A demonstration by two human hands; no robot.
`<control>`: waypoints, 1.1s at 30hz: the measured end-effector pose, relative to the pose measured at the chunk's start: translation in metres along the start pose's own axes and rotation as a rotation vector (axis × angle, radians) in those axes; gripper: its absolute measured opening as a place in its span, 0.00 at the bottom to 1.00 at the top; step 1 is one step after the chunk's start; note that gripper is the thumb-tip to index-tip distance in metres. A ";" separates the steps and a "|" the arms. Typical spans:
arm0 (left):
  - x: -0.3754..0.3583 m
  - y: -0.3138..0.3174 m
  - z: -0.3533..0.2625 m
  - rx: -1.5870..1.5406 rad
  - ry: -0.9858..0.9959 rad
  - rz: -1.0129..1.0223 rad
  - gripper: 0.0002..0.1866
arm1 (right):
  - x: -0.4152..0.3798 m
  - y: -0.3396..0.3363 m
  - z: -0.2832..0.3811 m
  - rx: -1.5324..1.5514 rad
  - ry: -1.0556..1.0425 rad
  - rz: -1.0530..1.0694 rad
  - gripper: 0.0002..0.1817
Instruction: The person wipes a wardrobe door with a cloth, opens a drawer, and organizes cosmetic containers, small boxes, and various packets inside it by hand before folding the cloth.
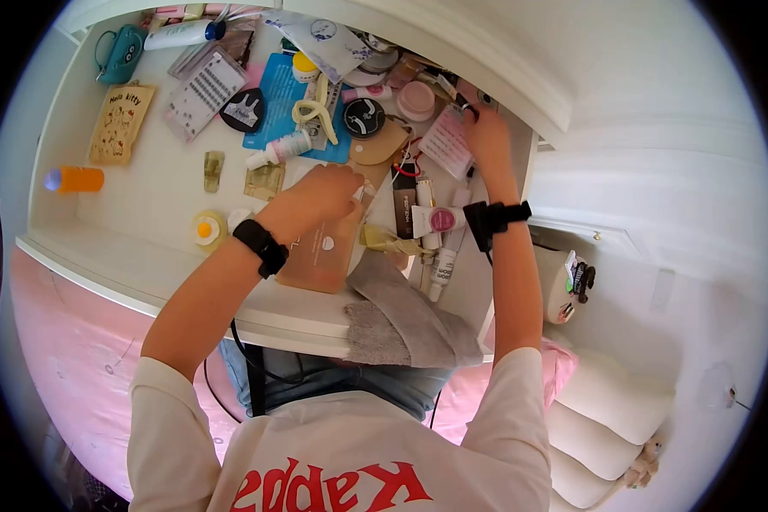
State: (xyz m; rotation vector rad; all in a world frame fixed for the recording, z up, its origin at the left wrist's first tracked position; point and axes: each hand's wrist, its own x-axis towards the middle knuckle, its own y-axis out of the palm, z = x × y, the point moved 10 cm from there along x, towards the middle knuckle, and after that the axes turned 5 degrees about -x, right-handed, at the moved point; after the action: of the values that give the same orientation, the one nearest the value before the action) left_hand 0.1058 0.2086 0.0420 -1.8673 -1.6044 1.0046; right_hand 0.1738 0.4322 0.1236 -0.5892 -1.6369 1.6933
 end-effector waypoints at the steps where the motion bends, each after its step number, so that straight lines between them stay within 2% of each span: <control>1: 0.000 0.000 -0.001 0.027 0.020 -0.041 0.13 | 0.008 0.005 0.000 -0.072 -0.012 -0.008 0.12; 4: -0.004 0.002 -0.004 0.104 0.057 -0.108 0.12 | 0.022 0.012 0.013 -0.104 -0.169 -0.125 0.11; 7: -0.003 0.000 -0.009 0.145 0.037 -0.065 0.11 | 0.044 0.045 0.001 -0.015 -0.217 -0.082 0.11; 10: -0.001 -0.001 -0.009 0.144 -0.014 -0.014 0.12 | 0.055 0.059 -0.012 -0.052 -0.141 -0.058 0.11; 13: 0.000 0.002 -0.007 0.140 -0.025 -0.010 0.14 | 0.057 0.053 -0.014 -0.011 -0.168 -0.199 0.12; 16: 0.002 0.000 -0.006 0.096 -0.051 -0.017 0.15 | 0.060 0.049 -0.008 -0.041 -0.153 -0.149 0.12; 19: 0.001 -0.002 -0.007 0.110 -0.061 -0.013 0.15 | 0.070 0.064 -0.002 -0.217 -0.272 -0.144 0.11; 22: 0.001 -0.002 -0.008 0.137 -0.039 -0.046 0.16 | 0.073 0.069 0.015 -0.330 -0.425 -0.243 0.10; 27: -0.006 -0.005 -0.008 0.107 0.009 -0.178 0.17 | 0.090 0.093 0.004 -0.375 -0.422 -0.228 0.09; 33: -0.001 -0.001 -0.004 0.077 -0.033 -0.114 0.18 | 0.087 0.078 0.014 -0.332 -0.426 -0.298 0.09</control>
State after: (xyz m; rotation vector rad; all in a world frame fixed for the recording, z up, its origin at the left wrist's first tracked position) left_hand 0.1084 0.2086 0.0457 -1.6972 -1.6478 1.0378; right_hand 0.0934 0.4916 0.0605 -0.1193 -2.2091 1.3981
